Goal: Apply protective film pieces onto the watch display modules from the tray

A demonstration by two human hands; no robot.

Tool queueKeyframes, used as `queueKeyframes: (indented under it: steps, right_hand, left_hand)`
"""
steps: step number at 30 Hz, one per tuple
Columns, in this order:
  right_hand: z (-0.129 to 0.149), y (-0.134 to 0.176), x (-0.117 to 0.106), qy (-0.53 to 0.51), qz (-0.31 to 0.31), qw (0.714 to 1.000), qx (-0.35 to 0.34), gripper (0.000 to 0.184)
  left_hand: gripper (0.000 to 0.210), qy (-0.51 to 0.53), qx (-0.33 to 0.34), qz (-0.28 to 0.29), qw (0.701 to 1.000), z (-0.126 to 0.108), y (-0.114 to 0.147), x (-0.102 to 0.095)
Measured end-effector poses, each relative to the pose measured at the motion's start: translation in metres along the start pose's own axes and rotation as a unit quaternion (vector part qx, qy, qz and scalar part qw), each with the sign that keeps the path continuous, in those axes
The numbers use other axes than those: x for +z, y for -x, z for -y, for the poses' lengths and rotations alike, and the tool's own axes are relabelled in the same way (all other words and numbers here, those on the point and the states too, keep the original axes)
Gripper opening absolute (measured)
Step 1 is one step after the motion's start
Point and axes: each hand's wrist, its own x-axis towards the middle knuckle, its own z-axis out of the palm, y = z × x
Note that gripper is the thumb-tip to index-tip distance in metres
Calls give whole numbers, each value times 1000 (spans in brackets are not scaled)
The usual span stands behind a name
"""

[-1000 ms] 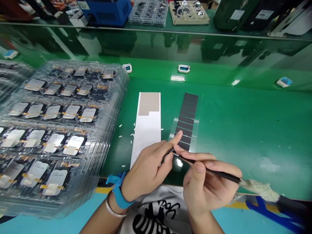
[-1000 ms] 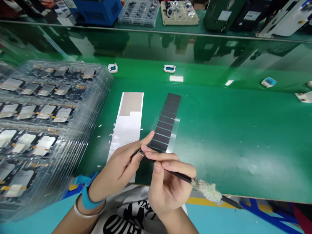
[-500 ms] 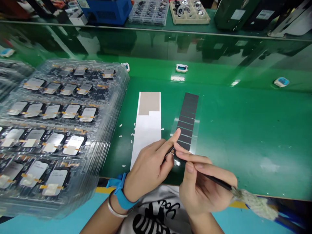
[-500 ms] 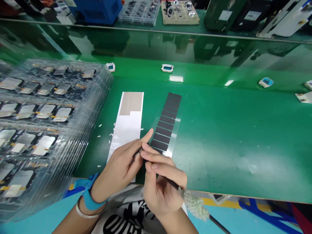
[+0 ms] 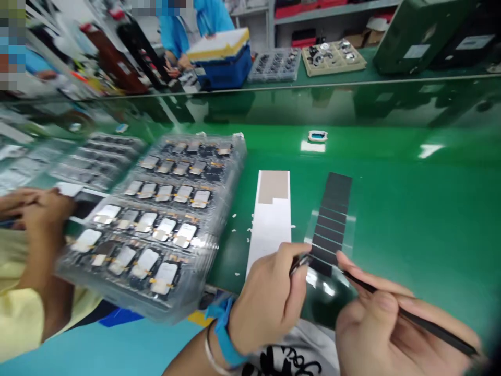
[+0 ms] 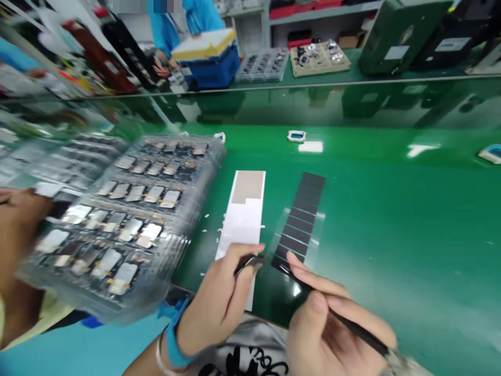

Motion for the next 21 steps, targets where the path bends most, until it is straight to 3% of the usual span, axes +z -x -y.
queueKeyframes:
  steps: [4,6,9,12,13,16,21]
  right_hand:
    - [1,0,0,-15,-2,998,59,18]
    - [2,-1,-1,-25,13,998,62,17]
    - [3,-2,-2,-26,35,997,71,19]
    - [3,-3,-4,-28,76,995,57,24]
    - [2,-2,-4,-27,81,995,51,24]
    - [1,0,-5,-13,59,997,47,19]
    - [-4,5,-6,-10,64,995,80,19]
  left_hand:
    - [14,-92,-21,-149,984,-23,40,-55]
    - [12,-159,-34,-154,975,-27,36,-95]
    - [16,-252,-39,-135,957,-16,-9,-157]
    - [28,-263,-98,-31,959,19,-71,-199]
    - [29,-234,-107,29,966,34,-89,-205]
    - [18,-209,-116,87,967,78,-124,-204]
    - [24,-228,-134,114,958,112,-132,-180]
